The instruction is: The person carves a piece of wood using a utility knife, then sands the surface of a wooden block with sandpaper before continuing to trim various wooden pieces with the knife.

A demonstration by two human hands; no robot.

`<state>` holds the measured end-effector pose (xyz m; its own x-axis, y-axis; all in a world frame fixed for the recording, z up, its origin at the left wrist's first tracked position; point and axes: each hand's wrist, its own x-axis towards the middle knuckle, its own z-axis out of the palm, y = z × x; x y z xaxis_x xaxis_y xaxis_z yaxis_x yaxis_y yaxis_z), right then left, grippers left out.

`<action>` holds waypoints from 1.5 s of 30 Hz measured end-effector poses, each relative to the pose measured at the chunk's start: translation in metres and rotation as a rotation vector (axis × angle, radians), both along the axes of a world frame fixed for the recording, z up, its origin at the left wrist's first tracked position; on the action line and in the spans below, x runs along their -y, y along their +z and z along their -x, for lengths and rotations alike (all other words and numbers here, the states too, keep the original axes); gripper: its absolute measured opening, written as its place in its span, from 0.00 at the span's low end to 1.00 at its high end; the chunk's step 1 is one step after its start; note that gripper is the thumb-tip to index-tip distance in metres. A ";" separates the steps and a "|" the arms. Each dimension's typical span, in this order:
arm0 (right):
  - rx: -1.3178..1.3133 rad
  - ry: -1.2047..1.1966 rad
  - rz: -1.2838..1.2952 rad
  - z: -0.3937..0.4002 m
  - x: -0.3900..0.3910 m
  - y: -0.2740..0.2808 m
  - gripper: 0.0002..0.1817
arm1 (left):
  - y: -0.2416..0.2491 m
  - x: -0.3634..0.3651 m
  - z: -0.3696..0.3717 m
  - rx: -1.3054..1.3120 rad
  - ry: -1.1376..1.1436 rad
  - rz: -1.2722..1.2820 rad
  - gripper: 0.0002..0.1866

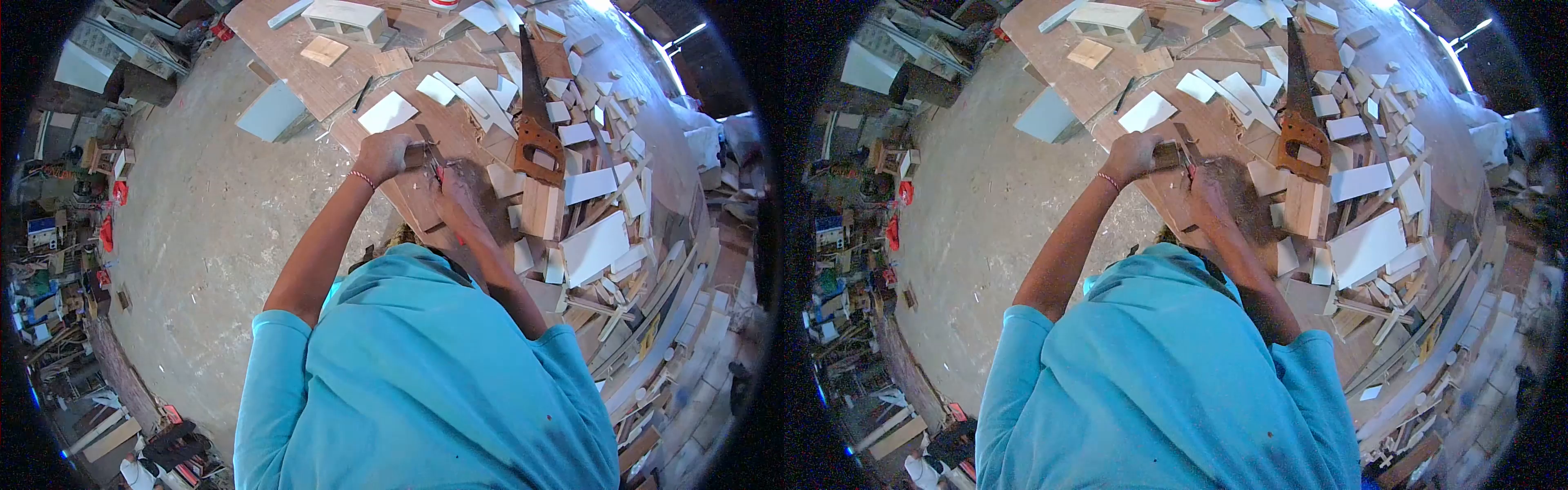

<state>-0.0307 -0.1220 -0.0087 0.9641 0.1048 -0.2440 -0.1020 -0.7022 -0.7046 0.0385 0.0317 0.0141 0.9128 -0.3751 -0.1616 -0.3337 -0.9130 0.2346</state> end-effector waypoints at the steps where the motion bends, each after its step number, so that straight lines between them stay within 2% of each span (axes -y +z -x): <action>1: -0.017 -0.008 0.025 0.000 -0.001 0.000 0.15 | 0.000 -0.001 -0.001 0.004 -0.021 -0.021 0.10; 9: -0.025 -0.010 0.166 0.004 -0.002 0.002 0.15 | -0.015 -0.002 -0.001 0.001 -0.020 0.047 0.15; 11: -0.045 -0.005 0.173 0.006 -0.004 0.011 0.15 | -0.020 -0.002 0.000 0.022 -0.011 0.084 0.09; 14: -0.039 -0.020 0.155 0.007 -0.006 0.014 0.15 | -0.017 0.000 0.004 0.017 0.006 0.095 0.09; 16: 0.108 -0.042 0.116 0.008 -0.008 0.006 0.14 | -0.015 0.000 0.005 0.020 0.012 0.095 0.09; 19: -0.021 -0.111 0.103 0.004 -0.011 0.005 0.15 | -0.006 0.003 0.009 0.009 0.015 0.096 0.10; 29: 0.019 -0.189 -0.007 0.002 -0.016 0.003 0.13 | -0.014 0.004 0.012 0.029 0.042 0.107 0.10; 31: -0.265 -0.210 -0.034 0.003 -0.016 0.021 0.15 | -0.009 0.005 0.012 0.031 0.055 0.074 0.10; 32: -0.268 -0.209 -0.032 0.003 -0.016 0.018 0.15 | -0.008 0.006 0.013 0.028 0.065 0.047 0.10; 34: -0.070 -0.156 0.171 0.005 -0.017 0.010 0.15 | -0.012 0.005 0.013 0.041 0.065 0.069 0.10; 37: -0.177 -0.155 0.040 0.000 -0.016 0.019 0.14 | -0.011 0.005 0.014 0.039 0.064 0.086 0.10; 39: -0.172 -0.157 0.052 0.000 -0.014 0.020 0.14 | -0.011 0.005 0.014 0.022 0.071 0.087 0.10; 41: -0.164 -0.154 0.075 0.001 -0.013 0.021 0.14 | -0.016 0.004 0.013 0.048 0.075 0.064 0.15; 45: -0.134 -0.135 0.115 -0.003 -0.016 0.025 0.15 | -0.013 0.006 0.013 0.066 0.081 0.052 0.15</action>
<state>-0.0278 -0.1056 0.0159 0.9258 -0.0590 -0.3735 -0.2877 -0.7508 -0.5946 0.0256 0.0255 0.0009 0.9485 -0.3062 -0.0819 -0.2759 -0.9247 0.2623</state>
